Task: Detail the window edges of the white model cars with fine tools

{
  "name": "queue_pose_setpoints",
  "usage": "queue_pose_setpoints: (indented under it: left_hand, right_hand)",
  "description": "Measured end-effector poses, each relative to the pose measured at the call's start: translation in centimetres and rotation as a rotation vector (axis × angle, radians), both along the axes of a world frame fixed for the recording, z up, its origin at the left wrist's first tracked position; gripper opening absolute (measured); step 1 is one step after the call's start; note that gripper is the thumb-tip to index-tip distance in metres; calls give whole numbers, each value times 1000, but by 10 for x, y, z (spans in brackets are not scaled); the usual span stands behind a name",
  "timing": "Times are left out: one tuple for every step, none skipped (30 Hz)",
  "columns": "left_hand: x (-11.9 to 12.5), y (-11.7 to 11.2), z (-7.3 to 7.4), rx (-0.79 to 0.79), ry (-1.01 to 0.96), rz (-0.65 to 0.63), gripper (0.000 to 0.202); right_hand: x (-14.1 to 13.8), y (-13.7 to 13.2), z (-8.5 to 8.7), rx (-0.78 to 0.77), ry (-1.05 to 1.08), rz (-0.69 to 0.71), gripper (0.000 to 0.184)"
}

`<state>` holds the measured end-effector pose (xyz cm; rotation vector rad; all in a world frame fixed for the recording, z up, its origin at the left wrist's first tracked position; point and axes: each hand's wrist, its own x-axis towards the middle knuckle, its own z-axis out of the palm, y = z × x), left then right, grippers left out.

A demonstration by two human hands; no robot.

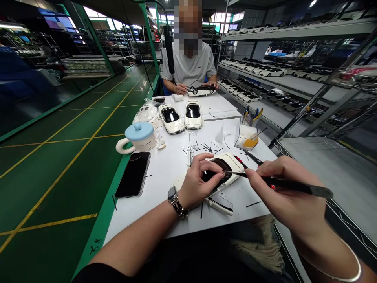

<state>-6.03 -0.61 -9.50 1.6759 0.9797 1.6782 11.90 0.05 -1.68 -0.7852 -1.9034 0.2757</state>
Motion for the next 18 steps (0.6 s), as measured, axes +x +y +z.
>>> queue_pose_setpoints:
  left_hand:
    - [1,0,0,11,2,4,45]
    - [1,0,0,20,3,8,45]
    - [1,0,0,28,5,12,45]
    - [1,0,0,34,9,17,44]
    - [2,0,0,38,15,22,43]
    - [2,0,0,40,22,27,43]
    - [2,0,0,41,27,30,43]
    - [1,0,1,43,31,32,42]
    - [1,0,1,44,34,29,42]
    - [1,0,1,47,35,26,43]
    - [1,0,1,50,37,23,43]
    - [1,1,0,53,41,22,43]
    - [1,1,0,55,47,23,43]
    - [1,1,0,56,51,24,43]
    - [1,1,0,55,54,26,44]
    - [1,1,0,54,56,28,44]
    - [1,0,-1,52,58,29,43]
    - [1,0,-1,48,59,30,42]
  right_hand:
    - [0,0,0,-1,4,-2,20]
    - [0,0,-1,-1,8,-2,19]
    - [0,0,-1,1,11,-2,19]
    - [0,0,-1,1,12,-1,19]
    - [-1,1,-1,2,12,0,20]
    - [-1,1,-1,4,11,0,20]
    - [-1,1,0,4,9,0,20]
    - [-1,1,0,6,7,2,20]
    - [-1,1,0,6,3,4,20]
    - [-2,1,0,7,1,7,19]
    - [-2,1,1,9,-1,9,19]
    - [-2,1,1,13,0,9,19]
    - [-2,1,1,15,-2,9,19]
    - [-2,1,1,16,-3,7,20]
    - [-1,1,0,16,-4,6,20]
    - [-1,1,0,16,-5,6,20]
    - [-1,1,0,15,-8,5,20]
    - [-1,1,0,16,-10,4,20]
